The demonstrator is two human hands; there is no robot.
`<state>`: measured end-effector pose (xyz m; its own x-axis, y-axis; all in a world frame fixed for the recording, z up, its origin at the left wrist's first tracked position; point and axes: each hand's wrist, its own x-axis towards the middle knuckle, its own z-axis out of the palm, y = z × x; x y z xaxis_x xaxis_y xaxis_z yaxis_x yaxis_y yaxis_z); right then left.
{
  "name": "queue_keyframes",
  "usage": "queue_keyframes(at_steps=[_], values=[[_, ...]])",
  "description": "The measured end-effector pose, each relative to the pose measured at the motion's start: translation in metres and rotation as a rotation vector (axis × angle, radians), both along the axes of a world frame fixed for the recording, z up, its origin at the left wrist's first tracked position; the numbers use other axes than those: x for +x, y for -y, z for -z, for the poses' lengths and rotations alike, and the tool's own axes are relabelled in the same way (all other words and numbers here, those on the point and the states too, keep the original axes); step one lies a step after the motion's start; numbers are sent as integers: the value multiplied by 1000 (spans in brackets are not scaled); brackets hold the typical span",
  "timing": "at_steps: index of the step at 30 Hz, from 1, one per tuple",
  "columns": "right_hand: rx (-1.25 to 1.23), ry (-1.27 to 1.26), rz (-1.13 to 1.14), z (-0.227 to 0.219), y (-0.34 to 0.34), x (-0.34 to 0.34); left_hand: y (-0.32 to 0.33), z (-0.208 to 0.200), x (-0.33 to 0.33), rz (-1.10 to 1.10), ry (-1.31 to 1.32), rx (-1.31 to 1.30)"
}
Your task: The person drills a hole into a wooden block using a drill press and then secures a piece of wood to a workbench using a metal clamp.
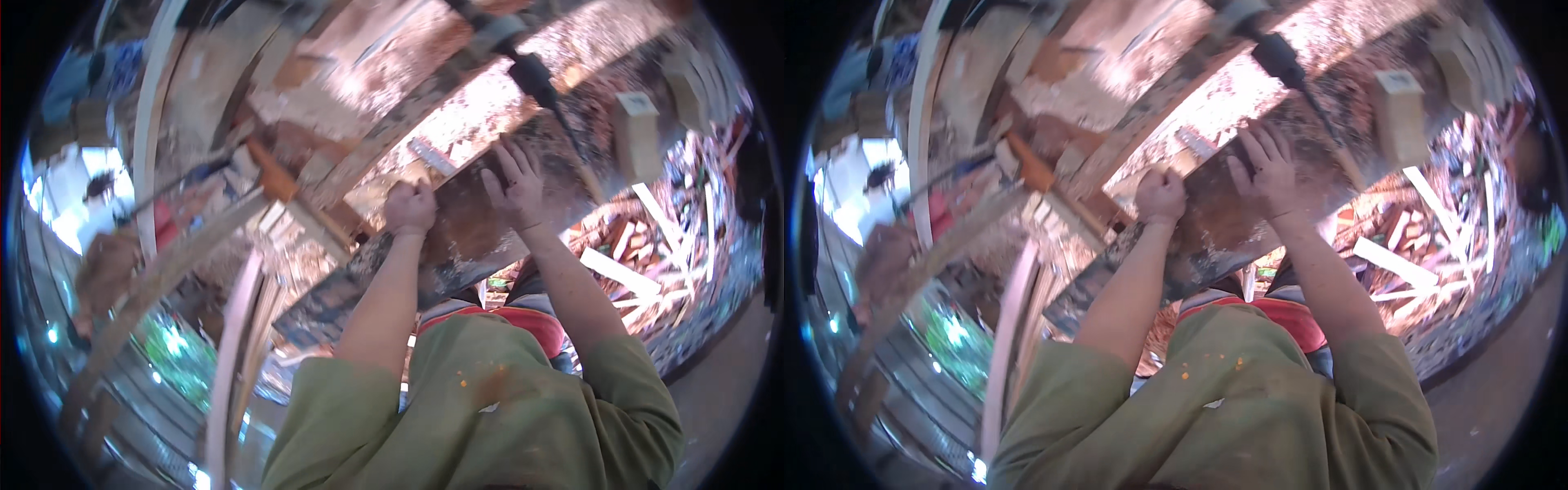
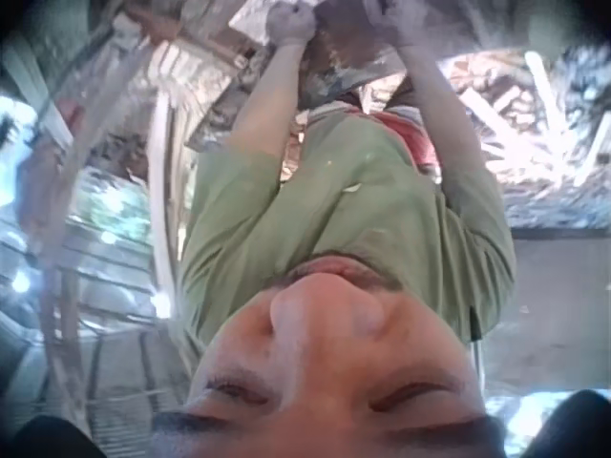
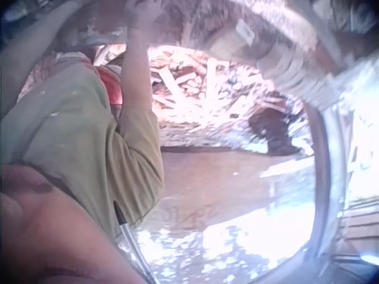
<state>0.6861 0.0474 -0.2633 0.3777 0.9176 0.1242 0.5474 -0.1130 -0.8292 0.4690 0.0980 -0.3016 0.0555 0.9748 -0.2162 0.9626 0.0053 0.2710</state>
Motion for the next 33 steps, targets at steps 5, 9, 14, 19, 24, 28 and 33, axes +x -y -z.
queue_keyframes(at_steps=[5, 9, 14, 19, 24, 28, 33], values=[[-200, 506, -107, 18, -1, -15, -5, -16, 3, -45, 73, 9], [-249, 511, -95, 40, 6, -19, 1, -6, -12, 155, 242, 120], [-335, 513, -134, 21, 1, -23, 23, -12, -54, 110, 51, -31], [-263, 537, -84, 18, 2, -25, 19, -16, -60, 32, 10, -136], [-267, 561, -79, 17, 3, -25, 17, -18, -52, 13, -33, -125], [-298, 549, -90, 11, 0, -27, 19, -13, -56, 49, -15, -64], [-304, 560, -104, 17, 1, -31, 21, -9, -60, 57, -25, 17]])
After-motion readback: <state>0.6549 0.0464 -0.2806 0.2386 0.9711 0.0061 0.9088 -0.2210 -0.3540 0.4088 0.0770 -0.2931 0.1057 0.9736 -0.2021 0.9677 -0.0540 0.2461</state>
